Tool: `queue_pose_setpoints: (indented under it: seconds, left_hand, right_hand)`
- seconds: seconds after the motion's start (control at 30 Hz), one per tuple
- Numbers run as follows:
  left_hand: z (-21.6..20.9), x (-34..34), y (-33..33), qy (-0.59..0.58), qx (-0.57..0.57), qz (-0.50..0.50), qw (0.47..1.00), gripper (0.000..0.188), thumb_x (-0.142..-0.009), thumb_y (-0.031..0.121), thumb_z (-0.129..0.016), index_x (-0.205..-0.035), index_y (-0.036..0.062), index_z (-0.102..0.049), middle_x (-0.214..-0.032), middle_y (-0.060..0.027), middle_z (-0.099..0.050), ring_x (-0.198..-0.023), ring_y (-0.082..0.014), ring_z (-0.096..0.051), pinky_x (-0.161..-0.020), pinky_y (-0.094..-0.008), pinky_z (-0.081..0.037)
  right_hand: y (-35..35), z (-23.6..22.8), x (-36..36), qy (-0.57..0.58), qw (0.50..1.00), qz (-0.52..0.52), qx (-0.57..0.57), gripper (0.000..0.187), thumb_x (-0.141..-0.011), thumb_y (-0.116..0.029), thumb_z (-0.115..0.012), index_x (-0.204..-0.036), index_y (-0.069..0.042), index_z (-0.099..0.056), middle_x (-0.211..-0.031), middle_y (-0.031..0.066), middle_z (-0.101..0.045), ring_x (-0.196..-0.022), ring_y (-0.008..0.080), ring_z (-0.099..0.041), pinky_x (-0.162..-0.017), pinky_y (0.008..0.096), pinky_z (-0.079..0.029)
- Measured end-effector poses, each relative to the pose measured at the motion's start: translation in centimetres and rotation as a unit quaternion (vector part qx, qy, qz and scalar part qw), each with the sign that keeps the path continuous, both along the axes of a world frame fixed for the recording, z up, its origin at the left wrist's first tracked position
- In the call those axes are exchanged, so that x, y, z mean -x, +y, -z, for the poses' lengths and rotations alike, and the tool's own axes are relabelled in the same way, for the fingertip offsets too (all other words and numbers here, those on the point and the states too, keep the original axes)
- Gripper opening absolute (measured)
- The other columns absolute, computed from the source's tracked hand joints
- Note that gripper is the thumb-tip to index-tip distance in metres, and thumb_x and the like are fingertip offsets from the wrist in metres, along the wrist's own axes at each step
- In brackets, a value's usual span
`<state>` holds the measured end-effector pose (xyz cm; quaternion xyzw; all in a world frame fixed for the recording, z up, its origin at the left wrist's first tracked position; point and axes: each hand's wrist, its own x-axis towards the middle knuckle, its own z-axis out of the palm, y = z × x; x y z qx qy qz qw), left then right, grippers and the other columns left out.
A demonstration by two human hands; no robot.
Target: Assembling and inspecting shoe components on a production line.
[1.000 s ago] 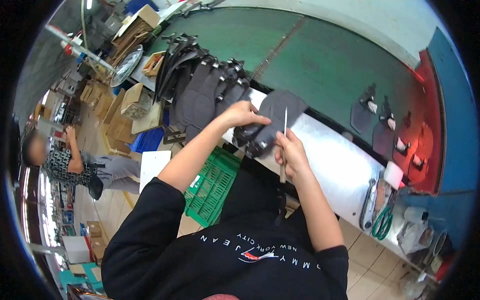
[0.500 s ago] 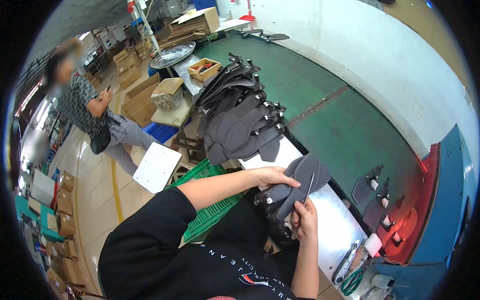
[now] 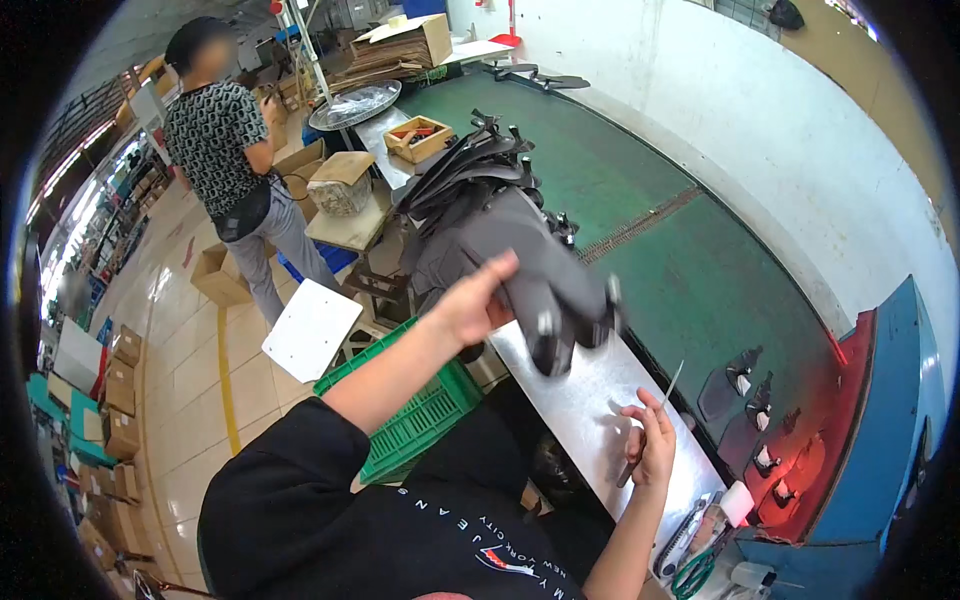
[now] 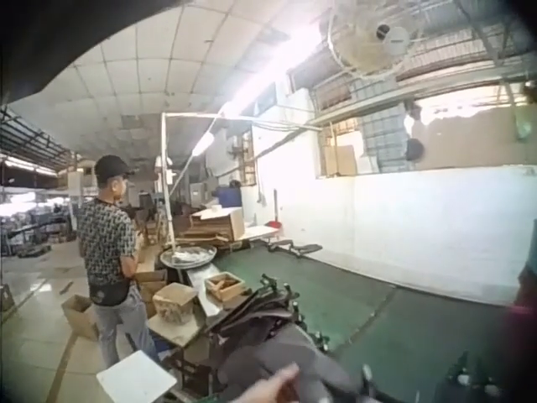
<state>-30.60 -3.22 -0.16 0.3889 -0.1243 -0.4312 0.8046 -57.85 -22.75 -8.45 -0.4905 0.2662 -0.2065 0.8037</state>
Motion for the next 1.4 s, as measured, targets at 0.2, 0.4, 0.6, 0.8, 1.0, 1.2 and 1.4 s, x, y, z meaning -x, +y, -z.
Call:
queue_pose_setpoints:
  seconds: [0.2,0.4,0.6,0.8,1.0,1.2,1.4]
  left_hand:
    - [-0.7,-12.6,-6.0,0.104,0.179,-0.345,0.916,0.052,-0.086,0.041,-0.07,-0.123,0.0095,-0.051,-0.113,-0.0067,-0.053,-0.097,-0.021,-0.056,-0.086,-0.0359,-0.055]
    - [1.9,-16.1,-10.6,0.191,0.071,-0.48,0.854,0.067,-0.082,0.037,-0.075,-0.119,-0.0095,-0.046,-0.113,-0.0168,-0.056,-0.095,-0.0293,-0.063,-0.076,-0.0369,-0.06]
    - [2.9,-16.2,-10.2,0.231,0.084,-0.434,0.866,0.08,-0.078,0.048,-0.075,-0.122,-0.0098,-0.042,-0.11,-0.0205,-0.059,-0.097,-0.0311,-0.063,-0.083,-0.0389,-0.057]
    - [3.5,-13.5,-7.8,0.2,0.029,-0.202,0.958,0.09,-0.074,0.069,-0.063,-0.125,-0.0033,-0.045,-0.115,-0.0136,-0.061,-0.1,-0.0287,-0.064,-0.076,-0.0315,-0.057]
    - [4.5,-14.0,-3.7,0.232,-0.032,-0.085,0.969,0.059,-0.083,0.06,-0.061,-0.104,0.0052,-0.064,-0.087,-0.0027,-0.066,-0.072,-0.0137,-0.063,-0.047,-0.0187,-0.042]
    - [4.4,-9.8,-3.7,0.061,-0.165,0.097,0.98,0.048,-0.089,0.05,-0.061,-0.093,0.0033,-0.067,-0.073,0.0006,-0.064,-0.063,-0.0101,-0.06,-0.044,-0.0168,-0.035]
    - [5.1,-1.4,-6.6,-0.235,-0.262,0.231,0.907,0.043,-0.092,0.041,-0.06,-0.098,-0.0002,-0.069,-0.08,-0.0047,-0.067,-0.065,-0.0094,-0.061,-0.049,-0.019,-0.038]
  right_hand:
    - [-0.7,3.8,0.8,-0.049,0.997,0.007,-0.062,0.031,-0.098,-0.016,-0.049,-0.124,0.001,-0.054,-0.08,0.0097,-0.065,-0.039,0.0054,-0.037,-0.033,0.0191,-0.026]
    - [-0.3,3.6,1.5,-0.066,0.995,0.001,-0.075,0.03,-0.099,-0.014,-0.047,-0.124,0.002,-0.054,-0.078,0.0087,-0.063,-0.038,0.0056,-0.036,-0.033,0.0192,-0.027]
    - [-0.7,3.6,1.1,-0.065,0.995,-0.009,-0.069,0.031,-0.099,-0.014,-0.046,-0.125,0.001,-0.053,-0.077,0.0078,-0.062,-0.038,0.0057,-0.035,-0.033,0.0191,-0.027]
    - [-0.7,3.2,1.5,-0.067,0.995,0.003,-0.073,0.031,-0.099,-0.016,-0.046,-0.125,0.001,-0.053,-0.077,0.0077,-0.062,-0.039,0.0053,-0.036,-0.033,0.0189,-0.027]
    - [-0.2,3.4,1.2,-0.072,0.995,-0.017,-0.07,0.032,-0.099,-0.016,-0.046,-0.125,0.001,-0.052,-0.078,0.0079,-0.061,-0.039,0.0052,-0.035,-0.033,0.0188,-0.027]
    - [-0.1,3.2,1.5,-0.053,0.997,0.028,-0.039,0.036,-0.1,-0.02,-0.044,-0.131,-0.003,-0.047,-0.078,0.0072,-0.058,-0.04,0.0062,-0.038,-0.035,0.0192,-0.029]
    - [1.6,1.5,2.9,0.071,0.987,0.127,0.072,0.031,-0.096,-0.011,-0.047,-0.124,-0.007,-0.059,-0.078,0.0005,-0.052,-0.054,0.0081,-0.047,-0.048,0.0217,-0.038]
